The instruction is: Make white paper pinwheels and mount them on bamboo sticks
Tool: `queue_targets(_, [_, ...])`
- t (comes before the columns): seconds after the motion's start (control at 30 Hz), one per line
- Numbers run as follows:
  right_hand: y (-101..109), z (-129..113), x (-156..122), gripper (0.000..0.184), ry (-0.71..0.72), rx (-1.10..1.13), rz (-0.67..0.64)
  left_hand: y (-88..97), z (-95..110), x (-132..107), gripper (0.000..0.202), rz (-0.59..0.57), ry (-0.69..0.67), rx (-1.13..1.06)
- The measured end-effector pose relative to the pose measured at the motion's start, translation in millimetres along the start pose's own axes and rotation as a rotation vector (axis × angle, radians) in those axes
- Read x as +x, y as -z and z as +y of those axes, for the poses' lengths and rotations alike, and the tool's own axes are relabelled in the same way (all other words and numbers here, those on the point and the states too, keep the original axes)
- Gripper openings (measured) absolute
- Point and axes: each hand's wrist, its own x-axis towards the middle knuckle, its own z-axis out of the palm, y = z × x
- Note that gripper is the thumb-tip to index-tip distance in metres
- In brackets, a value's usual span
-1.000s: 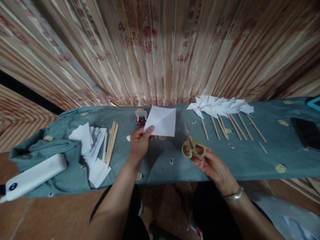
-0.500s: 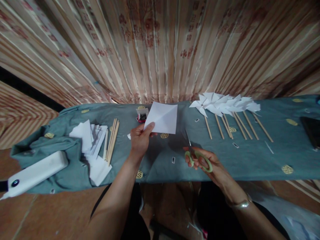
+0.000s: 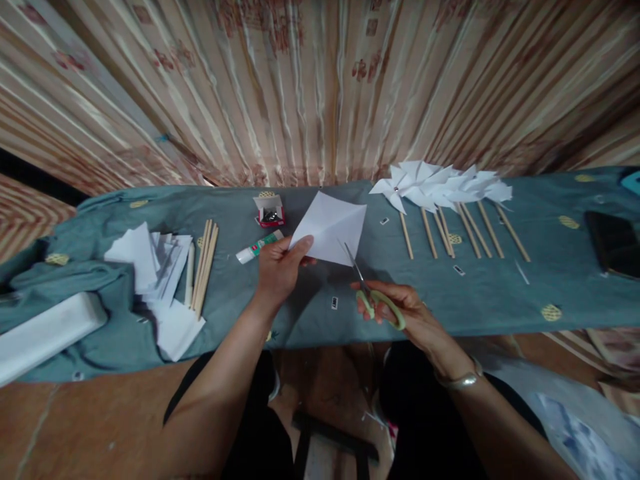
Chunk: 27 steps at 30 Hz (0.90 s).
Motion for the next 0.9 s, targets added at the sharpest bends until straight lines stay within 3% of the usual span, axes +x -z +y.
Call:
queue_targets(0.63, [2.9,5.7,0.1,0.049,0.007,-0.036,-0.014,-0.9,-0.4,-2.0,0.022,0.012,0.016,0.021])
queue_targets(0.9, [1.6,2.6,0.3,0.047,-0.009,-0.032,-0.007,0.4,-3.9,-0.2,0.017,-0.014,-0.036,0.011])
